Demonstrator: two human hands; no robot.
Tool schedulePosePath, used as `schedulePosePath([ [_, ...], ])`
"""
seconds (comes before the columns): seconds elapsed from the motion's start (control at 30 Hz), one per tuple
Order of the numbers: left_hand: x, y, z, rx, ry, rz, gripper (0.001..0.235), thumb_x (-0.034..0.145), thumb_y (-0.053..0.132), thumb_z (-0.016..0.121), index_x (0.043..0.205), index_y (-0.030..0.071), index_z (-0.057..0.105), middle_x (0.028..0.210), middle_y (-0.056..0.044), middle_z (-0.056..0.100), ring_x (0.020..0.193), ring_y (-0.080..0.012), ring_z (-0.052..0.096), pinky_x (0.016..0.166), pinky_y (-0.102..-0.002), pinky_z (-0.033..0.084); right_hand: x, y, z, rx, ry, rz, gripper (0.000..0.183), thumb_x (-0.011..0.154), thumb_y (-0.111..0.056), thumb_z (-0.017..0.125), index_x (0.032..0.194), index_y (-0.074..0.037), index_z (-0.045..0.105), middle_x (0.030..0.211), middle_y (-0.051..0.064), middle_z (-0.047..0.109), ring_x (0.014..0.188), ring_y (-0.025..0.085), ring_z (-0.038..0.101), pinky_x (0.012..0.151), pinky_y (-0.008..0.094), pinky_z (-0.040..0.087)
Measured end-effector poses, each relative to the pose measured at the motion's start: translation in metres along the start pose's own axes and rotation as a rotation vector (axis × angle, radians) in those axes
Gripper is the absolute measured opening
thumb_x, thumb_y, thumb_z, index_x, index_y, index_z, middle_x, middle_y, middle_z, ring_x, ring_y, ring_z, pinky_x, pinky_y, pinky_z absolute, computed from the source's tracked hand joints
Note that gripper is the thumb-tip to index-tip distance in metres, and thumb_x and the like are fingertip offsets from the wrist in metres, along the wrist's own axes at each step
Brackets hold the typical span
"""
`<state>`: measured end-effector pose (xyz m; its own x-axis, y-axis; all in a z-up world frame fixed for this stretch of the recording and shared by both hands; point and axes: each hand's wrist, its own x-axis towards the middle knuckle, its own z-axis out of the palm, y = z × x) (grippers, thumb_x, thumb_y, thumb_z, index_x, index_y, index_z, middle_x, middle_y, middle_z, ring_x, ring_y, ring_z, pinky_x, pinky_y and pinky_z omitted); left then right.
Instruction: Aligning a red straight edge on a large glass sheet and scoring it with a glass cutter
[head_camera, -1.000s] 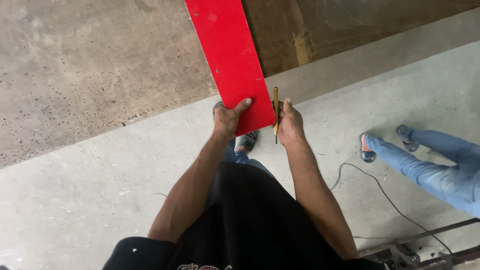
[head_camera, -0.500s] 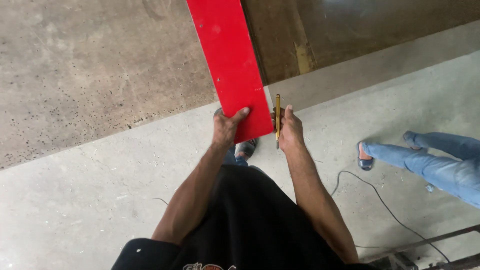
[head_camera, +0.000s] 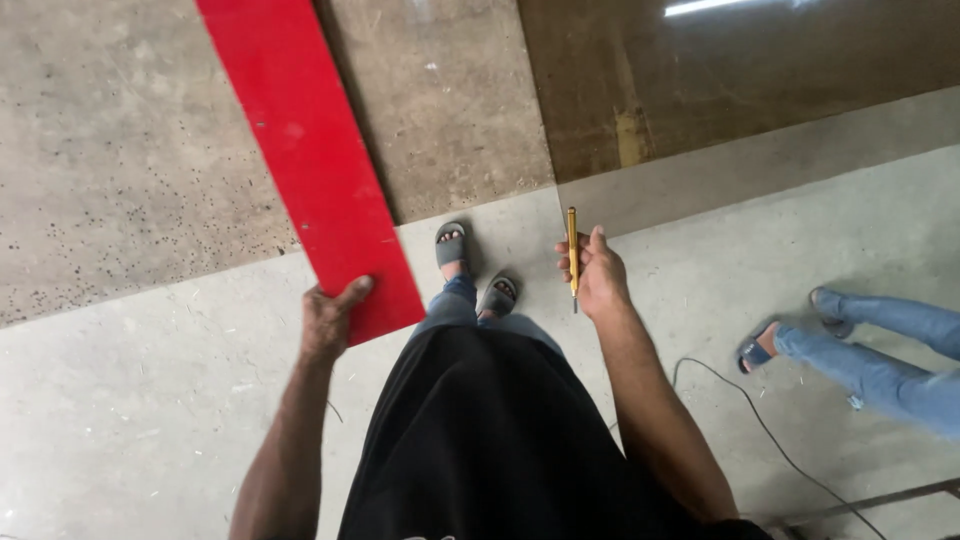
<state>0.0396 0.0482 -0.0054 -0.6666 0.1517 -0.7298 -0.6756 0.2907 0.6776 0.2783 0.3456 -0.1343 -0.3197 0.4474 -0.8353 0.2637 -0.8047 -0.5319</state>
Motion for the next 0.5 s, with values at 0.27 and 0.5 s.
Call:
schedulePosePath([
  [0.27,0.0,0.005,-0.07,0.295,0.106,0.098,0.056,0.081,0.037,0.096,0.102,-0.004,0.066,0.085,-0.019,0.066,0.08,-0.0291,0.066,0.071,-0.048,0.057,-0.038,0.016,-0.055,-0.267,-0.016,0.088,0.079,0.109,-0.064,0.023,0.124,0.003,0.063,0.093,0.017,0.074,0.064,0.02,0.066,0.045,0.024,0.048],
  [0.5,-0.019,-0.032,-0.1,0.797,0.44,0.372,0.062,0.09,0.053,0.096,0.101,-0.004,0.072,0.081,-0.025,0.068,0.078,-0.0408,0.07,0.068,-0.051,0.055,-0.059,0.026,-0.124,-0.433,0.095,0.023,0.06,0.111,-0.05,0.043,0.119,0.003,0.07,0.093,0.021,0.077,0.065,0.025,0.071,0.046,0.028,0.052],
])
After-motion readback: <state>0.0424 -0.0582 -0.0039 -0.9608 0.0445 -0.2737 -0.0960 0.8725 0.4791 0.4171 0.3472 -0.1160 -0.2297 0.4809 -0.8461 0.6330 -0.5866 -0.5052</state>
